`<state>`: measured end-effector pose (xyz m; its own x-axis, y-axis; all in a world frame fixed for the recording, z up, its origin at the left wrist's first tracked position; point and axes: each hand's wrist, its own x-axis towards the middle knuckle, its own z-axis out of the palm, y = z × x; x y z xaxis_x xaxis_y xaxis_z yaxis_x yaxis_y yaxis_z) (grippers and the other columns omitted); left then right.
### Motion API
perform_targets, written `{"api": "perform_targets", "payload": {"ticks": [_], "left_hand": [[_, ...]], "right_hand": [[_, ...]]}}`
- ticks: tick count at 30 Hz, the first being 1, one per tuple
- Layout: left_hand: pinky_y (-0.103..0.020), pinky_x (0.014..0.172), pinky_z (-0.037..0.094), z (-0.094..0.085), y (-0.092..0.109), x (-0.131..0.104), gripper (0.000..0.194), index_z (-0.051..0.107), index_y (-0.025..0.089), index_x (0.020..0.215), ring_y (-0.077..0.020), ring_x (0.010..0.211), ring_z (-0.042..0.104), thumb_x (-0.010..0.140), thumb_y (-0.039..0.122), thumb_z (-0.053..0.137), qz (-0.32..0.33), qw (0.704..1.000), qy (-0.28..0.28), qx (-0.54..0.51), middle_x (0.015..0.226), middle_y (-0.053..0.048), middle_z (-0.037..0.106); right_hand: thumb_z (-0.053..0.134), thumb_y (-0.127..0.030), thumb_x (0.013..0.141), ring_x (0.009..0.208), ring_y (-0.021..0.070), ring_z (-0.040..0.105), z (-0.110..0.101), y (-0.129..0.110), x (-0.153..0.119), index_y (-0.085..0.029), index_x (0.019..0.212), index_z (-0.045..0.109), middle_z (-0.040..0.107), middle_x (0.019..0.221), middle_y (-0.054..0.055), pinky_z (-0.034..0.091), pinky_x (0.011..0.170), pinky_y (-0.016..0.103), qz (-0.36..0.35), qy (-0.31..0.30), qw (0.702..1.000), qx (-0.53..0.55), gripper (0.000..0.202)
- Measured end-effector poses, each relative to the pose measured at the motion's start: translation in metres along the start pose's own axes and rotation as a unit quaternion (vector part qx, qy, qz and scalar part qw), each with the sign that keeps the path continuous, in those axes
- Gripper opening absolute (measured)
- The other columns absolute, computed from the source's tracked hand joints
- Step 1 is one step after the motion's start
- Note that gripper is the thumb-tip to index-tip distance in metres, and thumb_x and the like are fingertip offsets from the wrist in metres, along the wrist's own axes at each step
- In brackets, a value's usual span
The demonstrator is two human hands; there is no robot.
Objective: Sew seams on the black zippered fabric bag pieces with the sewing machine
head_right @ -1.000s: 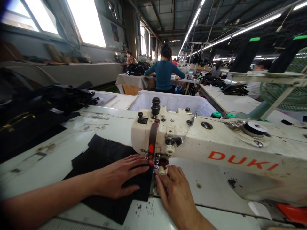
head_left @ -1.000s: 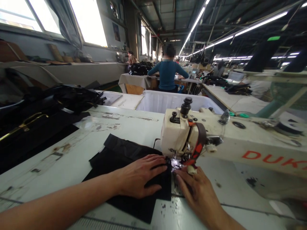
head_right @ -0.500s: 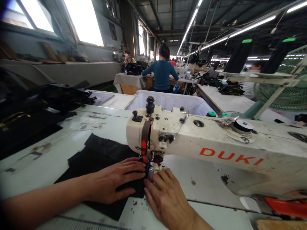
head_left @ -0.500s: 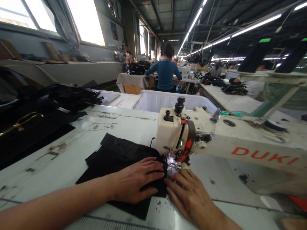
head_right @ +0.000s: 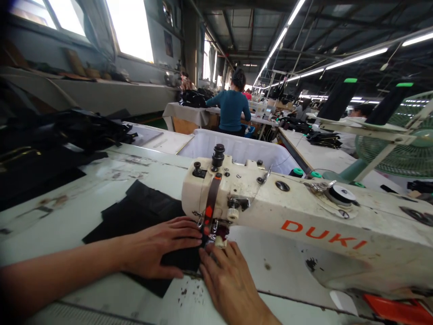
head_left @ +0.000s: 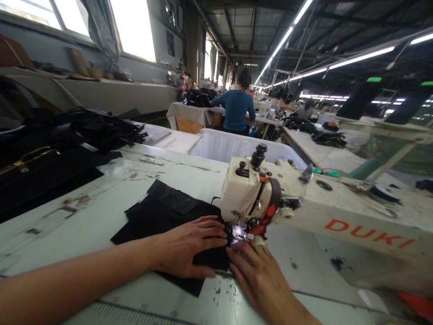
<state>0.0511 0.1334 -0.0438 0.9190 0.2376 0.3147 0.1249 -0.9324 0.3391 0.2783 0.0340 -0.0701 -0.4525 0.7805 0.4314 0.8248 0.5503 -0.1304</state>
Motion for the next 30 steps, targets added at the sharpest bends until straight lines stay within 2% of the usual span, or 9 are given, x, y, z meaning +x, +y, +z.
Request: {"api": "perform_targets", "payload": {"ticks": [2, 5, 9, 14, 18, 21, 25, 30], "left_hand": [[-0.047, 0.104, 0.043, 0.003, 0.005, 0.0, 0.053, 0.056, 0.015, 0.127, -0.0297, 0.118, 0.053, 0.081, 0.04, 0.068, -0.013, 1.0, 0.014, 0.012, 0.119, -0.015, 0.062], [-0.038, 0.095, 0.051, 0.011, 0.009, -0.001, 0.031, 0.062, 0.013, 0.114, -0.024, 0.107, 0.058, 0.087, 0.028, 0.063, -0.003, 0.999, 0.032, 0.005, 0.107, -0.013, 0.065], [-0.037, 0.1, 0.049, 0.022, 0.008, -0.002, 0.013, 0.064, 0.014, 0.099, -0.0179, 0.095, 0.063, 0.087, 0.013, 0.059, 0.047, 0.995, 0.086, -0.02, 0.092, -0.007, 0.068], [-0.039, 0.106, 0.046, 0.024, 0.008, -0.005, 0.013, 0.063, 0.013, 0.1, -0.0174, 0.095, 0.064, 0.087, 0.013, 0.061, 0.059, 0.994, 0.086, -0.026, 0.092, -0.007, 0.069], [-0.04, 0.108, 0.044, 0.023, 0.01, -0.005, 0.015, 0.064, 0.01, 0.102, -0.0185, 0.098, 0.064, 0.089, 0.017, 0.062, 0.069, 0.994, 0.077, -0.017, 0.093, -0.008, 0.07], [-0.039, 0.109, 0.043, 0.021, 0.011, -0.005, 0.014, 0.066, 0.013, 0.1, -0.0181, 0.1, 0.064, 0.092, 0.018, 0.056, 0.072, 0.995, 0.075, -0.005, 0.097, -0.008, 0.07], [-0.04, 0.114, 0.034, 0.011, 0.009, -0.007, 0.02, 0.065, 0.016, 0.11, -0.019, 0.11, 0.061, 0.094, 0.021, 0.054, 0.042, 0.998, 0.009, -0.044, 0.11, -0.008, 0.068], [-0.039, 0.117, 0.027, -0.001, -0.002, -0.005, 0.027, 0.061, 0.017, 0.119, -0.018, 0.117, 0.057, 0.095, 0.014, 0.05, 0.031, 0.994, -0.048, -0.094, 0.119, -0.01, 0.065]], "right_hand": [[0.052, -0.024, 0.093, 0.098, 0.0256, 0.057, -0.003, 0.0, 0.0, -0.023, 0.118, 0.062, 0.065, 0.109, 0.007, 0.047, 0.088, 0.044, 0.018, -0.014, 0.999, 0.022, 0.027], [0.052, -0.025, 0.094, 0.091, 0.0225, 0.057, -0.006, 0.002, 0.0, -0.021, 0.11, 0.065, 0.065, 0.1, 0.007, 0.047, 0.082, 0.04, 0.031, 0.008, 0.998, 0.051, 0.021], [0.051, -0.025, 0.095, 0.079, 0.0189, 0.054, -0.009, 0.005, -0.001, -0.02, 0.093, 0.067, 0.063, 0.083, 0.004, 0.044, 0.075, 0.036, -0.003, 0.007, 0.999, 0.048, 0.017], [0.051, -0.024, 0.094, 0.074, 0.0175, 0.052, -0.009, 0.006, -0.003, -0.019, 0.088, 0.066, 0.061, 0.076, 0.002, 0.043, 0.072, 0.034, -0.066, -0.009, 0.997, 0.026, 0.017], [0.052, -0.023, 0.094, 0.077, 0.0173, 0.054, -0.01, 0.004, -0.004, -0.019, 0.104, 0.065, 0.064, 0.082, 0.002, 0.044, 0.075, 0.034, -0.069, -0.002, 0.997, 0.037, 0.017], [0.051, -0.021, 0.094, 0.083, 0.0183, 0.056, -0.012, 0.0, -0.002, -0.018, 0.109, 0.064, 0.065, 0.086, 0.003, 0.045, 0.079, 0.035, -0.074, -0.024, 0.996, 0.035, 0.019], [0.052, -0.019, 0.094, 0.088, 0.0191, 0.058, -0.011, -0.003, 0.001, -0.02, 0.109, 0.064, 0.066, 0.093, 0.003, 0.046, 0.083, 0.036, -0.061, -0.036, 0.997, 0.029, 0.02], [0.052, -0.02, 0.093, 0.092, 0.0208, 0.06, -0.002, 0.001, 0.001, -0.022, 0.111, 0.065, 0.068, 0.101, 0.002, 0.046, 0.084, 0.037, -0.054, 0.03, 0.998, 0.011, 0.022]]}}
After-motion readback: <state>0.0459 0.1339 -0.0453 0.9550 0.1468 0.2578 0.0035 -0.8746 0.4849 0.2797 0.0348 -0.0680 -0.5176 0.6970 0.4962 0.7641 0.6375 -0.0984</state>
